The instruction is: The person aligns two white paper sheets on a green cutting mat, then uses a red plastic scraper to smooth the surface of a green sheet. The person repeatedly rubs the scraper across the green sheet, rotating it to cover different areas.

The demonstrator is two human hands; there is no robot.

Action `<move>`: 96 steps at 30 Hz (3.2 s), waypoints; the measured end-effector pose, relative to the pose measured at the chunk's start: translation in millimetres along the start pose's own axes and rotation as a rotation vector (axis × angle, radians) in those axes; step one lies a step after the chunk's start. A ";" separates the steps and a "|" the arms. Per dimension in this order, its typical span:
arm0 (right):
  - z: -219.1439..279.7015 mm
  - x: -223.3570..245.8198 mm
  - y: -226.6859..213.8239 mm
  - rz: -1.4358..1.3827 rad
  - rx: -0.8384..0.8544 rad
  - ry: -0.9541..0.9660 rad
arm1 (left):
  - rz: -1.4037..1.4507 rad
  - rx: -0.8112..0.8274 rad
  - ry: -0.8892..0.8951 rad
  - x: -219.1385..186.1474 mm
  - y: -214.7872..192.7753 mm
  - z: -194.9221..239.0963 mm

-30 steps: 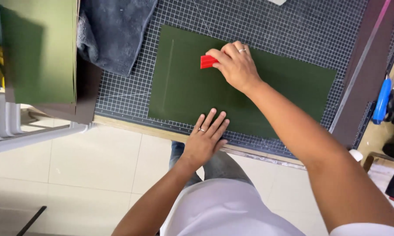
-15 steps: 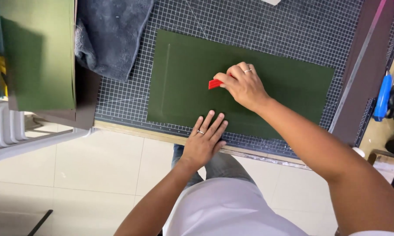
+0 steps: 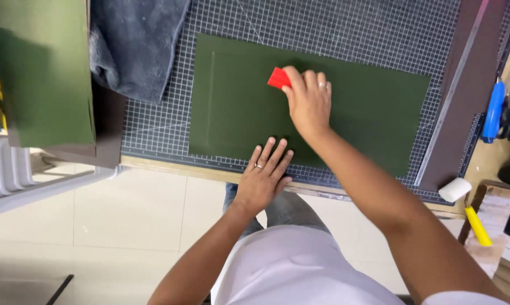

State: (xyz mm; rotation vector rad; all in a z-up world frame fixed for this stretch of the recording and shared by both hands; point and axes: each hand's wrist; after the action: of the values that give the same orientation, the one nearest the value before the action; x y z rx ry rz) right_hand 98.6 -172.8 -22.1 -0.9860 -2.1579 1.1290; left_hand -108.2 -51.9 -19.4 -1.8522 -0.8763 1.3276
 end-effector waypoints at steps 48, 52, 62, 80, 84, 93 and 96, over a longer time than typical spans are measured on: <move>-5.1 8.6 15.3 0.118 -0.054 0.014 | -0.081 -0.107 -0.041 10.7 -15.4 28.9; -2.1 47.9 -1.1 0.062 0.047 0.156 | -0.083 -0.113 -0.058 14.6 -15.9 33.1; -29.0 42.9 22.9 -0.051 0.129 0.086 | -0.059 -0.099 -0.029 13.6 -30.9 34.6; -36.0 74.4 3.1 -0.111 0.119 0.128 | -0.050 -0.115 -0.032 20.8 -42.5 44.5; 20.1 124.2 -48.8 -0.138 0.129 -0.145 | -0.001 -0.171 -0.038 28.6 -42.5 43.7; -80.4 77.6 41.3 -0.076 -0.011 0.138 | -0.060 -0.167 -0.113 38.5 -54.3 44.1; 30.9 122.9 22.7 -0.130 0.091 -0.003 | -0.093 -0.199 -0.155 48.4 -49.9 56.2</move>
State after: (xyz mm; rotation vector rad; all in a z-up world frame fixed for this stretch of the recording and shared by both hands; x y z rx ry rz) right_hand 10.4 -81.7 -44.9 -0.7930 -2.1194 1.1563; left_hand -156.4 23.2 -15.6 -1.8495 -1.1995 1.3813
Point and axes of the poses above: each hand's wrist, its own z-axis away from the middle knuckle, its own y-axis out of the palm, x = y × z, and after that the axes turned 13 degrees about -x, right-handed
